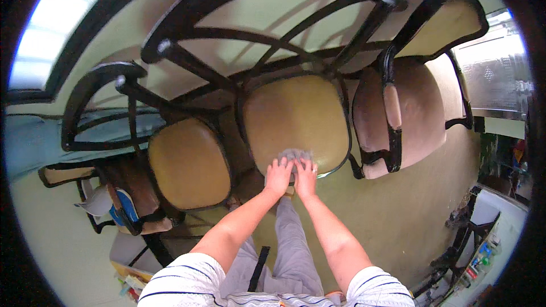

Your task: The person washes a cloth in a sink, then uses it to wipe a wooden table, a round red table, and a yellow table. They also wipe the seats and backs of several chairs. The person moves items like a kettle and cups to access the surfaces.

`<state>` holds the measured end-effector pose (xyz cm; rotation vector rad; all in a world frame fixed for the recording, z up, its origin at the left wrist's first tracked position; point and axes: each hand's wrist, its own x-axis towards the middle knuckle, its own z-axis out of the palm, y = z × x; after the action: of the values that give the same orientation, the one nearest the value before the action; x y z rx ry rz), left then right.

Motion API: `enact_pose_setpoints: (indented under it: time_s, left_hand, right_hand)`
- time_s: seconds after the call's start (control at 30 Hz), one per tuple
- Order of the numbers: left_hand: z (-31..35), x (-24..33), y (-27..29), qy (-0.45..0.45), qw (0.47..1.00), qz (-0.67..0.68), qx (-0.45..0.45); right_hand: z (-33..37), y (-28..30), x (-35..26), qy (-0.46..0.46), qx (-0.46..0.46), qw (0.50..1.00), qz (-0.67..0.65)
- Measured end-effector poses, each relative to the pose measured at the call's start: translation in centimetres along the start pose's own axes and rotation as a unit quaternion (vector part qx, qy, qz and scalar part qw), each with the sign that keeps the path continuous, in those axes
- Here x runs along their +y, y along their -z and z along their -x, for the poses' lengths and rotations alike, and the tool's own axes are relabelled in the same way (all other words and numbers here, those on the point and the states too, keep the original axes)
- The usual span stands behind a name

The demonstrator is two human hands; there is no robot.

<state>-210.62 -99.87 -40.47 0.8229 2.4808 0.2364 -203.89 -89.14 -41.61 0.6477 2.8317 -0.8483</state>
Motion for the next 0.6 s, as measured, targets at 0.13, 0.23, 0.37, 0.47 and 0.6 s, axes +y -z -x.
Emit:
enact_pose_setpoints:
  time_s: [0.13,0.23,0.37,0.47,0.6]
  left_hand:
    - [-2.5,1.4,6.7,-0.069,0.997,-0.012,-0.039]
    - [-5.9,2.9,17.6,-0.148,0.983,-0.041,0.105]
    - [-13.2,7.6,33.8,-0.268,0.889,-0.063,0.365]
    - [-19.6,10.2,42.1,-0.3,0.806,-0.109,0.499]
    - [-25.9,8.4,43.7,-0.252,0.78,-0.223,0.527]
  right_hand:
    - [-1.3,3.2,0.0,-0.073,-0.023,0.989,-0.128]
    - [-7.5,11.6,-3.7,0.0,0.142,0.981,-0.13]
    - [-17.7,27.0,-9.5,0.127,0.367,0.919,-0.068]
    - [-25.3,35.5,-11.8,0.151,0.472,0.868,-0.004]
    - [-32.5,37.7,-12.4,0.108,0.422,0.888,0.146]
